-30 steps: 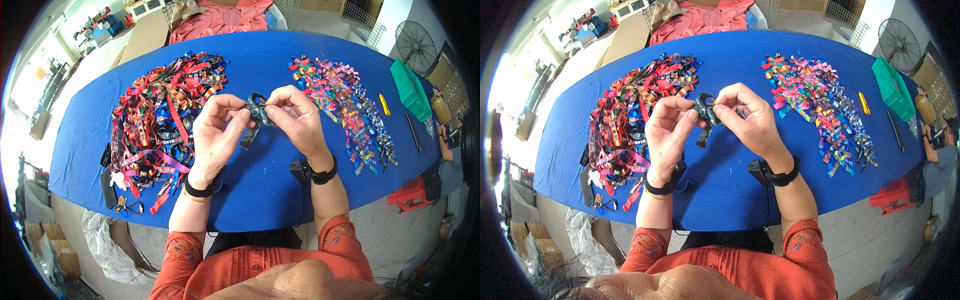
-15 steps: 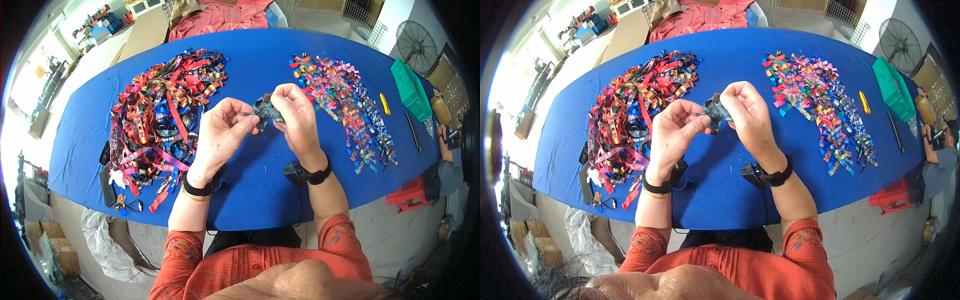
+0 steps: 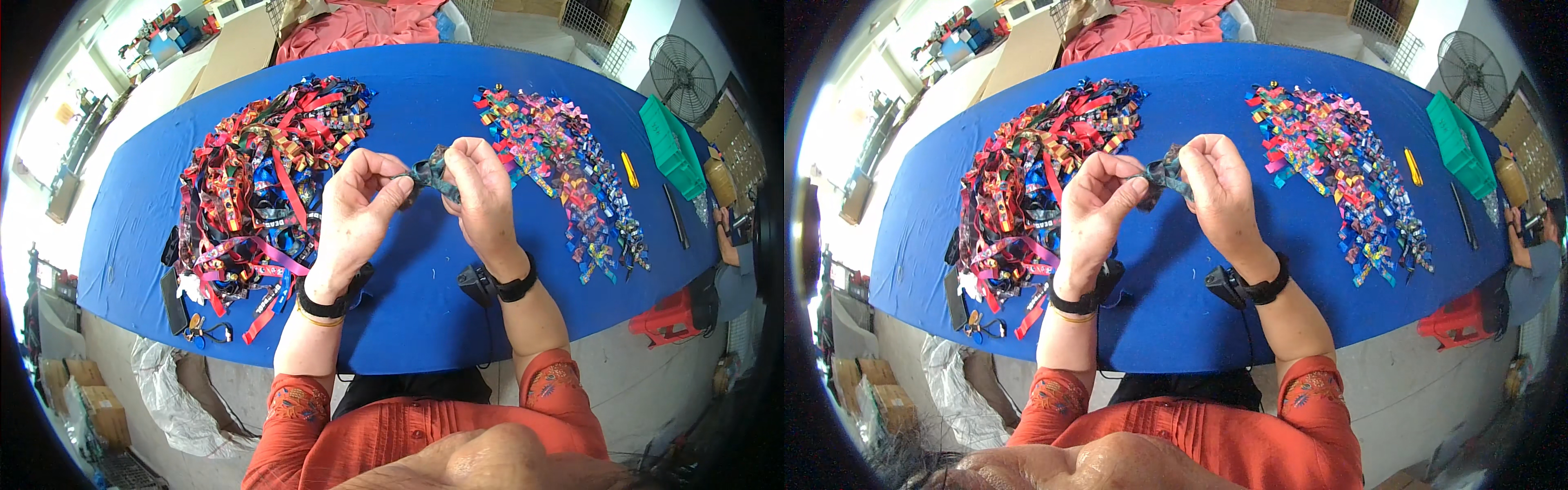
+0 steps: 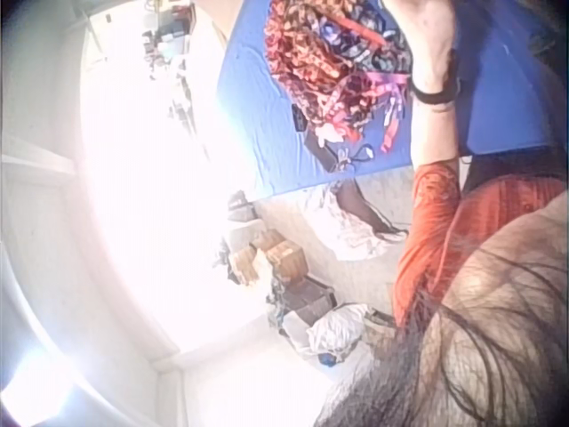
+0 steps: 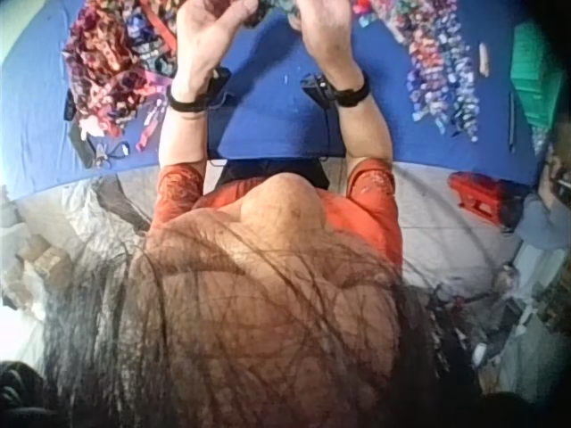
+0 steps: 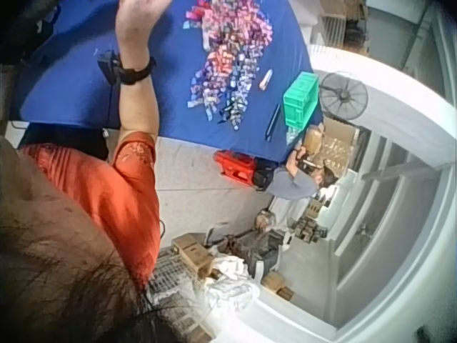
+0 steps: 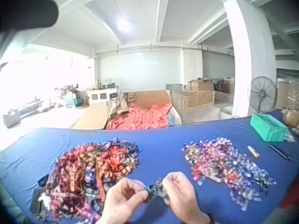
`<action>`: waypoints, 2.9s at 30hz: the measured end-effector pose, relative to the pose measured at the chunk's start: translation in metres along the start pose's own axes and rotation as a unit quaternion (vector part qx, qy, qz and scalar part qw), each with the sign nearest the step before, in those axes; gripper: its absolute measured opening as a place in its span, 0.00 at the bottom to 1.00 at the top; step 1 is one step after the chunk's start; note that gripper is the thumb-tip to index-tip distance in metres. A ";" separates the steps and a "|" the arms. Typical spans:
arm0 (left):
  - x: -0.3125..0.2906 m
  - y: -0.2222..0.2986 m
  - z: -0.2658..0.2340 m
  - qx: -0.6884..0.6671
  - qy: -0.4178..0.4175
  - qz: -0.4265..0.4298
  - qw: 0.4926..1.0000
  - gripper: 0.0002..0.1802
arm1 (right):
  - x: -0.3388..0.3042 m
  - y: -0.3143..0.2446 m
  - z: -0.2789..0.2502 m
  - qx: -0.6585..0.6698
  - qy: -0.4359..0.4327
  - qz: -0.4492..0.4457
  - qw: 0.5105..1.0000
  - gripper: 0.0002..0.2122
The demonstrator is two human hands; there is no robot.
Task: Manually tying decorative bows using colorful printed fabric strips at a factory workstation.
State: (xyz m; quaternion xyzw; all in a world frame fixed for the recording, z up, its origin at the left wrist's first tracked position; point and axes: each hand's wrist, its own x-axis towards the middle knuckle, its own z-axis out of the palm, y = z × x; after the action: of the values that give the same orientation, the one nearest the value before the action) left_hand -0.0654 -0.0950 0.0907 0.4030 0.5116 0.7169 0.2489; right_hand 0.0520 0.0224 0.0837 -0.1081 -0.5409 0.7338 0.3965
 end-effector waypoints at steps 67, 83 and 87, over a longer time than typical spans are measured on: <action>-0.004 -0.013 0.021 -0.119 0.110 -0.001 0.987 0.08 | -0.009 0.013 0.015 -0.015 -0.008 -0.012 1.000 0.04; -0.005 -0.007 0.014 -0.197 0.068 -0.045 0.977 0.04 | -0.007 0.014 0.011 0.018 -0.019 0.009 1.000 0.04; -0.005 -0.002 0.018 -0.198 0.075 -0.029 0.977 0.03 | -0.007 0.011 0.011 0.051 -0.035 0.053 0.997 0.04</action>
State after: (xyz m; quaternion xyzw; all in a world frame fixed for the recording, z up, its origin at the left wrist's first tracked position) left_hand -0.0479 -0.0888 0.0898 0.2760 0.3881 0.8246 0.3055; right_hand 0.0444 0.0087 0.0762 -0.0906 -0.5100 0.7837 0.3429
